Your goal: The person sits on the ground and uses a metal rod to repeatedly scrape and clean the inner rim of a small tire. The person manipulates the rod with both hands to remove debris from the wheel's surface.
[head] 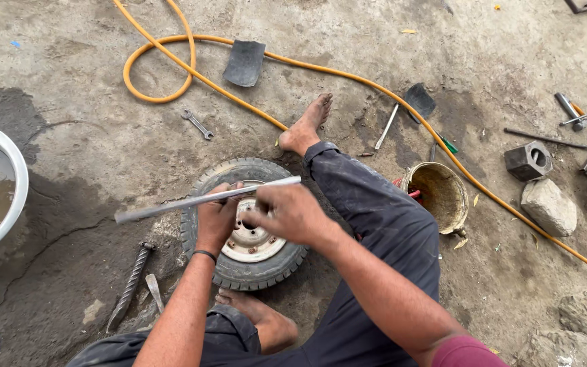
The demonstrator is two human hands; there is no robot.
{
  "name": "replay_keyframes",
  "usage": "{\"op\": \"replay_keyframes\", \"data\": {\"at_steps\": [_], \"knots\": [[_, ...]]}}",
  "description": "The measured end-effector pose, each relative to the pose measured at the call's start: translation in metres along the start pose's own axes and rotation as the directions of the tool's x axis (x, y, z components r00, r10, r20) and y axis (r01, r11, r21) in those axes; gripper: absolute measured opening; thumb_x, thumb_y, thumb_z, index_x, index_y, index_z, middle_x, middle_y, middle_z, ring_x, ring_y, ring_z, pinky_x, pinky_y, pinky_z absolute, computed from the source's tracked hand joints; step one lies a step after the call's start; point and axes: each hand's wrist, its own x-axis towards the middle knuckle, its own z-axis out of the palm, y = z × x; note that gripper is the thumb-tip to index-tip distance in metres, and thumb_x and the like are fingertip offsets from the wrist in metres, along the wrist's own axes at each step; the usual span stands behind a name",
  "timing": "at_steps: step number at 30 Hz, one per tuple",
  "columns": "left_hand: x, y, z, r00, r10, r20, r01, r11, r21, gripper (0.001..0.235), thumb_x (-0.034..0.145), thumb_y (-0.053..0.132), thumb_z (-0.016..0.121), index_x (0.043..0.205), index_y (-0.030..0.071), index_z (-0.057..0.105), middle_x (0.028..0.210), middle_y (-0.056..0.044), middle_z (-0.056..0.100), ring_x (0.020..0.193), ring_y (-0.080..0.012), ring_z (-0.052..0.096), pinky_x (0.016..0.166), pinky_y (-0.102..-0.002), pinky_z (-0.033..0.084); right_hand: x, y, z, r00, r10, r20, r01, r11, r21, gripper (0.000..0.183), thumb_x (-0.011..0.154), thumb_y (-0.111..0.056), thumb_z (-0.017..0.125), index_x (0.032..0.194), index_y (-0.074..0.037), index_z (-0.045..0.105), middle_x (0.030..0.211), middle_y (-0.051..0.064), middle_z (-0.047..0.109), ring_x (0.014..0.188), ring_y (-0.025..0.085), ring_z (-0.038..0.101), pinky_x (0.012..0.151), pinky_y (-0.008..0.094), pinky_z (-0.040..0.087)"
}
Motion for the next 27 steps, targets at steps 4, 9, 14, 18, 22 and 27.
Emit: {"op": "replay_keyframes", "data": {"at_steps": [4, 9, 14, 18, 22, 27], "knots": [[-0.010, -0.006, 0.011, 1.000, 0.002, -0.023, 0.000, 0.993, 0.118, 0.032, 0.105, 0.024, 0.066, 0.087, -0.003, 0.062, 0.063, -0.011, 0.054, 0.061, -0.0133, 0.046, 0.055, -0.035, 0.043, 0.035, 0.019, 0.000, 0.917, 0.376, 0.133, -0.361, 0.925, -0.120, 0.048, 0.097, -0.055, 0.067, 0.076, -0.013, 0.062, 0.064, 0.011, 0.064, 0.062, 0.027, 0.068, 0.063, 0.042, 0.051], [-0.009, -0.045, 0.029, 0.991, 0.123, 0.045, -0.130, 0.929, 0.347, 0.024, 0.102, 0.024, 0.062, 0.100, 0.001, 0.066, 0.085, -0.015, 0.069, 0.083, -0.0280, 0.068, 0.070, -0.039, 0.050, 0.055, -0.001, 0.031, 0.987, 0.125, 0.102, -0.098, 0.967, -0.235, 0.041, 0.078, -0.041, 0.079, 0.098, -0.009, 0.063, 0.098, 0.016, 0.069, 0.102, 0.032, 0.064, 0.087, 0.048, 0.052], [-0.022, -0.061, 0.018, 0.956, 0.290, 0.039, -0.283, 0.951, -0.128, 0.045, 0.109, 0.029, 0.058, 0.128, -0.009, 0.042, 0.117, -0.020, 0.050, 0.114, -0.0264, 0.050, 0.093, -0.044, 0.045, 0.037, -0.049, 0.048, 0.952, -0.307, 0.014, 0.305, 0.942, -0.136, 0.036, 0.073, -0.034, 0.081, 0.092, -0.009, 0.064, 0.129, 0.026, 0.063, 0.114, 0.038, 0.060, 0.096, 0.049, 0.048], [-0.012, -0.035, 0.015, 1.000, -0.024, 0.001, 0.024, 1.000, -0.004, 0.043, 0.109, 0.030, 0.068, 0.091, -0.004, 0.051, 0.080, -0.008, 0.040, 0.080, -0.0145, 0.039, 0.065, -0.036, 0.036, 0.005, -0.073, 0.044, 0.907, -0.420, -0.029, 0.420, 0.896, 0.148, 0.038, 0.085, -0.040, 0.078, 0.083, -0.007, 0.061, 0.106, 0.014, 0.068, 0.106, 0.031, 0.065, 0.098, 0.046, 0.052], [-0.007, -0.020, 0.012, 0.990, -0.120, -0.075, 0.121, 0.992, 0.016, 0.041, 0.100, 0.032, 0.072, 0.074, 0.003, 0.060, 0.059, 0.003, 0.048, 0.063, -0.0049, 0.039, 0.051, -0.027, 0.038, -0.019, -0.047, 0.036, 0.950, -0.274, 0.152, 0.255, 0.958, 0.132, 0.040, 0.093, -0.037, 0.076, 0.070, -0.009, 0.060, 0.068, 0.008, 0.063, 0.068, 0.028, 0.066, 0.067, 0.044, 0.050], [-0.003, -0.021, 0.016, 0.991, 0.137, 0.010, -0.137, 0.981, 0.139, 0.022, 0.099, 0.022, 0.071, 0.091, 0.002, 0.067, 0.072, -0.009, 0.059, 0.070, -0.0080, 0.052, 0.059, -0.032, 0.045, -0.002, 0.007, 0.000, 0.982, 0.188, 0.005, -0.187, 0.977, 0.104, 0.044, 0.092, -0.042, 0.072, 0.098, -0.002, 0.056, 0.069, 0.009, 0.067, 0.066, 0.029, 0.072, 0.060, 0.040, 0.055]]}}
